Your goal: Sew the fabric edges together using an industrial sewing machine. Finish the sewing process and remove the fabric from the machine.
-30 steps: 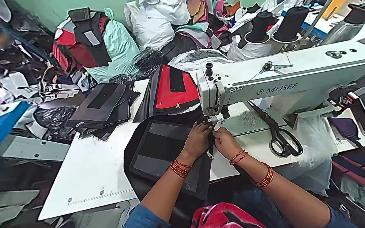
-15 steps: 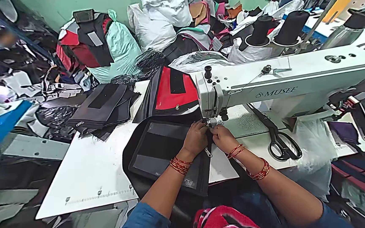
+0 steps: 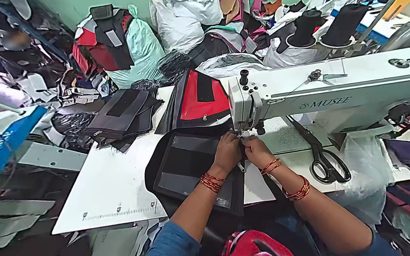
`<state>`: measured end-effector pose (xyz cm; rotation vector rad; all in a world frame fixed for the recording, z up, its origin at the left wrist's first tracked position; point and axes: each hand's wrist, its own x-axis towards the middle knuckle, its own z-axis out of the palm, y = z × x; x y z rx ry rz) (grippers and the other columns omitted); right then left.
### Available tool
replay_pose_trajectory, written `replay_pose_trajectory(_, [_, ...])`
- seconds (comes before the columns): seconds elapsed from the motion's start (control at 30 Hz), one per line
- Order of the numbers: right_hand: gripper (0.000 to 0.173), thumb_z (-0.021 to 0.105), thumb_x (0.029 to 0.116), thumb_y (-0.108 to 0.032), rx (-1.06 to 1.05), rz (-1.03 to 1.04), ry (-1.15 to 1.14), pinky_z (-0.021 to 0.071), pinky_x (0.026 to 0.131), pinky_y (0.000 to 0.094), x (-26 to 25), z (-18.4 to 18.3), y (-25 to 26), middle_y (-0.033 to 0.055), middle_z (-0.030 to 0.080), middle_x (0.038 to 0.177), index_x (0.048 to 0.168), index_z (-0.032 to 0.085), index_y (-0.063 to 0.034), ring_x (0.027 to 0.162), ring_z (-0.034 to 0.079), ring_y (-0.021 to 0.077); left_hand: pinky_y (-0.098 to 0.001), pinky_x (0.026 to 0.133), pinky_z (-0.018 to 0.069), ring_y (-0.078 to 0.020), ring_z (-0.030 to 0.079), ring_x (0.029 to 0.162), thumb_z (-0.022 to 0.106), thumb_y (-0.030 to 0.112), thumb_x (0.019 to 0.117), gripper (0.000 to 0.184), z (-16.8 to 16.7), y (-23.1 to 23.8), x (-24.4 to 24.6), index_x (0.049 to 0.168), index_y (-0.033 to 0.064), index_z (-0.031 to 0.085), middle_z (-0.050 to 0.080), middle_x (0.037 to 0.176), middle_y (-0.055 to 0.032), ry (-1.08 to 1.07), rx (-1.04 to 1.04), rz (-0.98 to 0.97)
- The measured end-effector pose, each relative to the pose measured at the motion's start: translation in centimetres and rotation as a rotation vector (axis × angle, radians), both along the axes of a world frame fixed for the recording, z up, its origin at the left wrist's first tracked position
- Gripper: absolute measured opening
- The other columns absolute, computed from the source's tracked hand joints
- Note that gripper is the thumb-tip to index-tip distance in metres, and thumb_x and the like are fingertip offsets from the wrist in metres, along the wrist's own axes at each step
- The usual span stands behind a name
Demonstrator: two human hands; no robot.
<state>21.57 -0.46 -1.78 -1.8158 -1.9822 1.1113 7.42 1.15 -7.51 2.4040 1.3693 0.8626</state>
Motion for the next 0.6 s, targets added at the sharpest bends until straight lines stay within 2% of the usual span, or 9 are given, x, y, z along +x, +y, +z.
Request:
replay_pose_trajectory(0.17, [0.035, 0.045, 0.1029, 0.0, -0.018, -0.008, -0.021, 0.0424, 0.11, 0.0433, -0.1, 0.2, 0.5, 0.0272, 0.06, 0.133, 0.133, 0.063, 0.008, 0.126, 0.057, 0.0353, -0.0556, 0.109, 0.0466, -0.0413, 0.061, 0.126, 0.061, -0.002, 0.0893, 0.021, 0.3, 0.1, 0.7, 0.102, -0.0057, 0.076, 0.072, 0.118, -0.0224, 0.029, -0.055, 0.063])
replay_pose_trajectory(0.27, [0.036, 0.045, 0.1028, 0.0, -0.018, -0.021, -0.032, 0.0429, 0.11, 0.0445, -0.2, 0.0, 0.5, 0.0275, 0.06, 0.134, 0.134, 0.062, 0.0072, 0.127, 0.057, 0.0359, -0.0578, 0.11, 0.0451, -0.0429, 0.06, 0.128, 0.063, -0.001, 0.0887, 0.018, 0.1, 0.2, 0.9, 0.099, -0.0042, 0.077, 0.072, 0.115, -0.0217, 0.033, -0.019, 0.081])
replay_pose_trajectory(0.33, [0.036, 0.046, 0.1032, -0.001, -0.004, -0.043, -0.033, 0.0439, 0.109, 0.0462, -0.3, -0.3, 0.3, 0.0276, 0.06, 0.133, 0.135, 0.062, 0.0063, 0.125, 0.058, 0.0367, -0.0607, 0.113, 0.0403, -0.0451, 0.056, 0.131, 0.064, 0.0, 0.0888, 0.016, -0.1, 0.0, 0.9, 0.098, -0.003, 0.077, 0.072, 0.116, -0.0214, 0.033, -0.01, 0.093])
replay_pose_trajectory(0.4, [0.04, 0.045, 0.1049, -0.006, 0.017, -0.064, -0.061, 0.0446, 0.109, 0.0478, -0.2, -0.3, -0.1, 0.0261, 0.061, 0.135, 0.141, 0.058, 0.002, 0.126, 0.059, 0.0366, -0.0612, 0.121, 0.0281, -0.0431, 0.044, 0.143, 0.058, 0.002, 0.0954, 0.025, 1.6, -0.6, 1.0, 0.114, -0.0012, 0.075, 0.066, 0.134, -0.0206, 0.137, -0.175, 0.109])
replay_pose_trajectory(0.47, [0.043, 0.045, 0.1063, -0.011, 0.01, -0.085, -0.118, 0.0442, 0.109, 0.0486, -0.2, -0.3, -0.8, 0.0238, 0.06, 0.137, 0.147, 0.054, -0.003, 0.126, 0.059, 0.0354, -0.0567, 0.126, 0.0169, -0.0363, 0.027, 0.154, 0.051, 0.009, 0.1003, 0.039, 4.1, -2.0, 1.2, 0.137, 0.0026, 0.064, 0.047, 0.157, -0.0162, 0.306, -0.437, 0.103])
replay_pose_trajectory(0.5, [0.043, 0.045, 0.1072, -0.013, 0.019, -0.103, -0.138, 0.0439, 0.11, 0.0486, -0.1, -0.3, -1.4, 0.0233, 0.06, 0.138, 0.148, 0.054, -0.0044, 0.127, 0.059, 0.0351, -0.0559, 0.126, 0.0166, -0.0357, 0.023, 0.156, 0.051, 0.013, 0.1004, 0.045, 5.0, -3.0, 1.2, 0.144, 0.0027, 0.057, 0.04, 0.162, -0.0158, 0.358, -0.523, 0.09])
replay_pose_trajectory(0.6, [0.04, 0.047, 0.1064, -0.012, 0.078, -0.184, -0.114, 0.0458, 0.107, 0.0459, 0.1, -0.7, -2.6, 0.0236, 0.064, 0.131, 0.144, 0.058, -0.0039, 0.121, 0.062, 0.0342, -0.0575, 0.124, 0.0215, -0.0387, 0.021, 0.156, 0.057, 0.026, 0.0977, 0.068, 6.7, -6.5, 1.2, 0.159, 0.0041, 0.036, 0.026, 0.168, -0.0194, 0.493, -0.649, 0.074])
